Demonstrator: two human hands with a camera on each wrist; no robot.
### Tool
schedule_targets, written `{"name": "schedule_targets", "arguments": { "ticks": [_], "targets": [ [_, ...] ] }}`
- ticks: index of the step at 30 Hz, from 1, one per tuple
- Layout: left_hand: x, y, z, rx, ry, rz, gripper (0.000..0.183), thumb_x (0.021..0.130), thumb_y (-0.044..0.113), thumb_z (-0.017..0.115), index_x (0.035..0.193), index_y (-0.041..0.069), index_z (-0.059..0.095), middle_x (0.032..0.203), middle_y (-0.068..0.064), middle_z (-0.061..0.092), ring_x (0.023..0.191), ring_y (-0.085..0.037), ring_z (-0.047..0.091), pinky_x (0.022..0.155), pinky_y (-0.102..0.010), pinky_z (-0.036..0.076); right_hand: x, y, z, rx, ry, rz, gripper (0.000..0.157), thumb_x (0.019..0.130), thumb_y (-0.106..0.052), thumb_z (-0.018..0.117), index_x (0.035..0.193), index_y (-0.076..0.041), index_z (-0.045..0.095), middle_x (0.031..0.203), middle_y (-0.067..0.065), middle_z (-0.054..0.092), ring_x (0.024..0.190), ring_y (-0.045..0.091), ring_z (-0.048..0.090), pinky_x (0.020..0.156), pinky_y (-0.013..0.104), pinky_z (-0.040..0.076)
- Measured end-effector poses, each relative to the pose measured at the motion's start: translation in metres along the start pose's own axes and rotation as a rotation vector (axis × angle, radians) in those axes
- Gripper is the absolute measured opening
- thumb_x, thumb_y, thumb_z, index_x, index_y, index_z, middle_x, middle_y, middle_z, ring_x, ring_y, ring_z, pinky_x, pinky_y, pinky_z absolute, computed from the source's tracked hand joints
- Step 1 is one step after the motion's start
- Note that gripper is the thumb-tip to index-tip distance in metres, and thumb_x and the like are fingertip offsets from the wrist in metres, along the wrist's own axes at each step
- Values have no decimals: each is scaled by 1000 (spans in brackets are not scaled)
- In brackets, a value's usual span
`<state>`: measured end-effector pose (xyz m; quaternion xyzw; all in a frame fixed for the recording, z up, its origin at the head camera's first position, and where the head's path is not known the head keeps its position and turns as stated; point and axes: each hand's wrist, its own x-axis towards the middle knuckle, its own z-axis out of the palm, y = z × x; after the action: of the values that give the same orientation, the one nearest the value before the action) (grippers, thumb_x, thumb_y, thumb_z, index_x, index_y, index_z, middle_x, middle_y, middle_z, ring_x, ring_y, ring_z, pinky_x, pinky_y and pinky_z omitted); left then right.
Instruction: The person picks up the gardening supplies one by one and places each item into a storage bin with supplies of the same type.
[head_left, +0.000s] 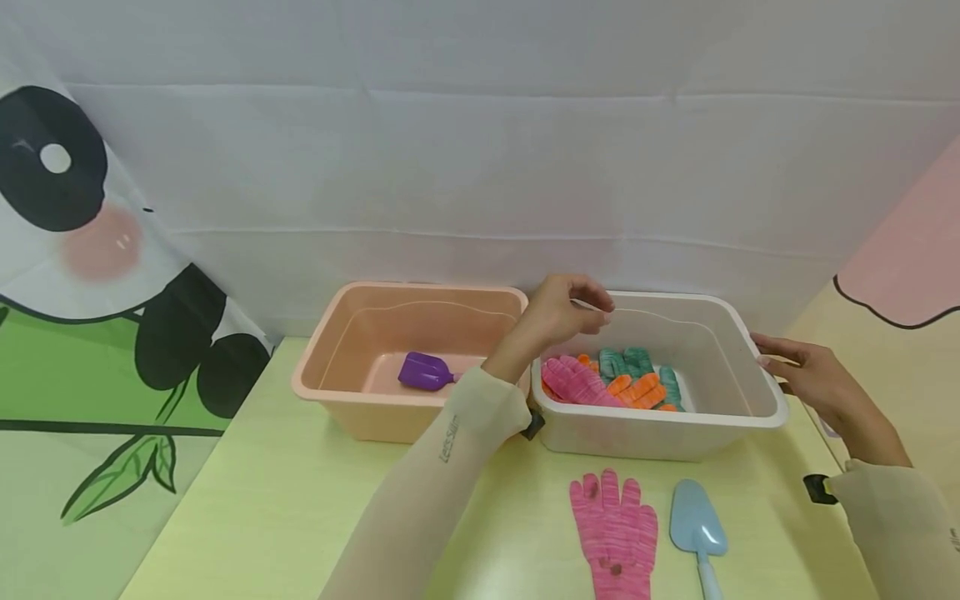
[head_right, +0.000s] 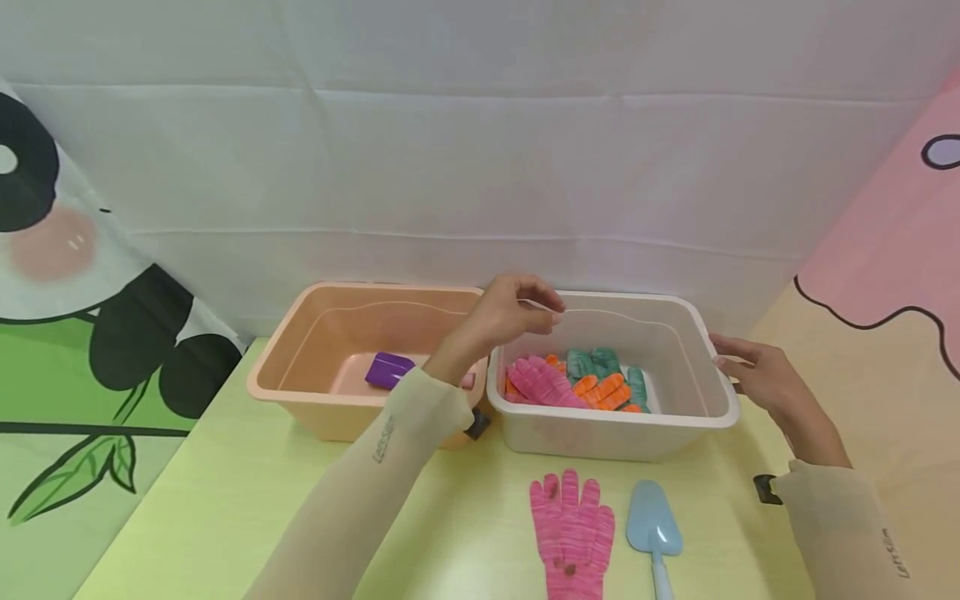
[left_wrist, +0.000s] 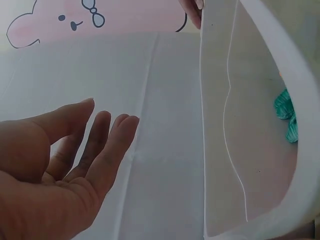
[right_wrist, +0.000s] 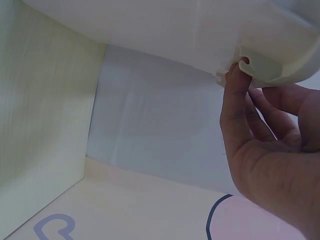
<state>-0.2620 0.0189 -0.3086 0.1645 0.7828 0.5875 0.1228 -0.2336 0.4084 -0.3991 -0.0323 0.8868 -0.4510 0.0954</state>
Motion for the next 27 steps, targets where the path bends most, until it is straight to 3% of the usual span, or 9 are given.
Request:
{"name": "schedule_targets", "arguments": {
  "ticks": [11,15,22,27],
  "targets": [
    [-24,-6,-5,-43,8,24,15,97,-1,73,112,-2,74,116,-15,73,105,-33,75,86,-34,64,1,-6,1,-37,8,-3,58,115,-22,47,162,6,29,160,41,31,97,-24,48,79,18,58],
    [-32,-9,-6,-41,17,35,14,97,-1,72,111,0,74,116,-16,73,102,-29,75,90,-40,64,2,-8,0,-24,2,5,58,115,-21,46,162,7,26,161,42,29,97,-24,49,80,18,58],
    [-47,-13,-6,-38,21,48,13,96,1,74,109,1,74,113,-14,74,97,-22,75,86,-30,63,3,-7,0,-32,0,13,58,115,-22,46,163,5,28,160,38,34,97,-22,51,80,19,58],
    [-55,-17,-4,-75,14,29,14,95,-1,76,108,-1,74,108,-14,76,96,-21,75,83,-29,63,6,0,-1,-7,-2,12,61,114,-25,50,162,6,29,160,33,39,97,-22,52,80,19,58]
  ]
}}
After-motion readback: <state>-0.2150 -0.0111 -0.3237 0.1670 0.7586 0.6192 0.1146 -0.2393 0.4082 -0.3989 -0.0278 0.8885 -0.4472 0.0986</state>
